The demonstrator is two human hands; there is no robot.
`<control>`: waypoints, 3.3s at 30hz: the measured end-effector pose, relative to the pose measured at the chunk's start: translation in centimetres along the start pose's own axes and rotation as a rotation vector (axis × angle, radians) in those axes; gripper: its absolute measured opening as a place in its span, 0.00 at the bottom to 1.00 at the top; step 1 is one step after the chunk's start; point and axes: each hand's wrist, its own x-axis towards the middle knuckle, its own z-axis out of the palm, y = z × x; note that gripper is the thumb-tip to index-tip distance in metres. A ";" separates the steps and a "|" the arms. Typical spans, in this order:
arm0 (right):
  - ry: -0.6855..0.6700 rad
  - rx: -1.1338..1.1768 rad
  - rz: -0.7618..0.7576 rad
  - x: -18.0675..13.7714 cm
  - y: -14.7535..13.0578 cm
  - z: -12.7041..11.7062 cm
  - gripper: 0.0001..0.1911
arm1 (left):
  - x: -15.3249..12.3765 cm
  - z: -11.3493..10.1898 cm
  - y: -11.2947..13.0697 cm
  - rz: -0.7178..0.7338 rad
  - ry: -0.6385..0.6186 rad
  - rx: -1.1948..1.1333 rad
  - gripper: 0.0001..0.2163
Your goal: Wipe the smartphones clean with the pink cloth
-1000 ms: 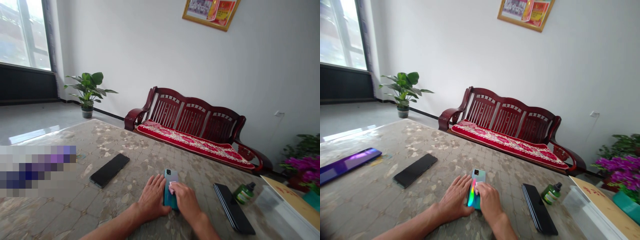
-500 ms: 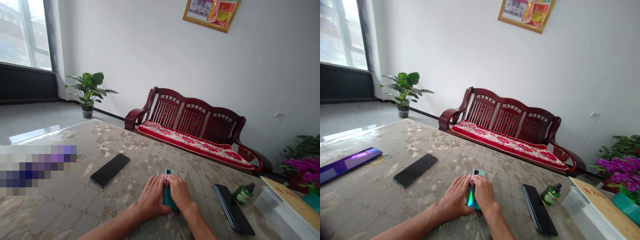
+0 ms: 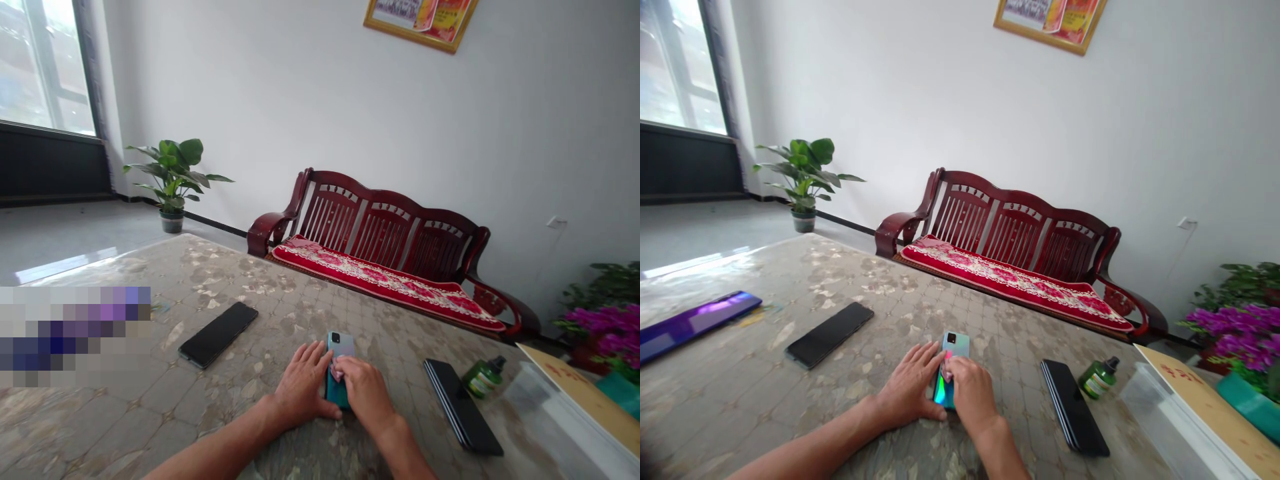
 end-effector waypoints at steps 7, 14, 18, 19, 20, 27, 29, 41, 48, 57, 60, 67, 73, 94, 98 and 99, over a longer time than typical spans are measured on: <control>-0.006 0.042 -0.164 -2.9 -0.2 -0.1 0.19 | 0.1 -0.9 0.4 -0.012 -0.041 0.030 0.49; 0.028 0.013 -0.117 -4.7 1.7 -1.0 0.22 | 0.1 -1.8 1.2 -0.043 -0.096 0.052 0.51; 0.027 0.051 -0.176 -3.8 0.2 0.0 0.21 | 0.2 -1.3 1.0 -0.041 -0.059 0.042 0.51; 0.027 0.064 -0.192 -3.6 -0.2 0.2 0.20 | 0.2 -1.2 0.9 -0.039 -0.053 0.041 0.51; 0.026 0.074 -0.206 -3.4 -0.5 0.2 0.19 | 0.2 -1.1 0.8 -0.037 -0.050 0.043 0.51; 0.027 0.038 -0.113 -4.1 1.6 -1.0 0.21 | 0.3 -0.8 0.4 -0.020 -0.042 0.024 0.50; 0.042 0.019 -0.069 -4.0 2.1 -1.0 0.21 | 0.3 -0.6 0.4 -0.016 -0.029 0.017 0.49; 0.076 -0.045 -0.034 3.4 1.9 1.7 0.17 | 0.5 0.2 0.8 0.067 0.068 -0.021 0.37; 0.081 -0.007 -0.094 3.4 2.1 1.7 0.18 | 0.1 0.0 1.1 0.061 0.066 -0.024 0.33; 0.047 -0.135 0.087 3.0 4.0 1.3 0.18 | 0.2 -0.5 1.4 0.062 0.016 -0.037 0.28; 0.024 -0.149 0.127 5.4 4.5 1.4 0.17 | 0.2 -0.4 1.4 0.059 0.013 -0.029 0.28; 0.019 -0.177 0.147 6.7 4.3 1.4 0.16 | 0.1 -0.4 1.5 0.066 0.028 -0.018 0.26; 0.026 -0.185 0.089 3.0 2.7 1.3 0.18 | 0.2 -0.5 1.6 0.068 0.041 -0.022 0.25; 0.062 -0.143 0.177 -1.9 0.7 0.4 0.16 | -0.4 -1.4 2.2 0.057 0.027 0.048 0.21; 0.191 0.040 0.154 -3.8 0.9 0.6 0.16 | -0.7 -1.6 2.6 0.059 0.011 0.075 0.21; 0.231 0.101 0.166 -4.0 1.1 0.7 0.15 | -0.7 -1.6 2.9 0.049 0.005 0.091 0.21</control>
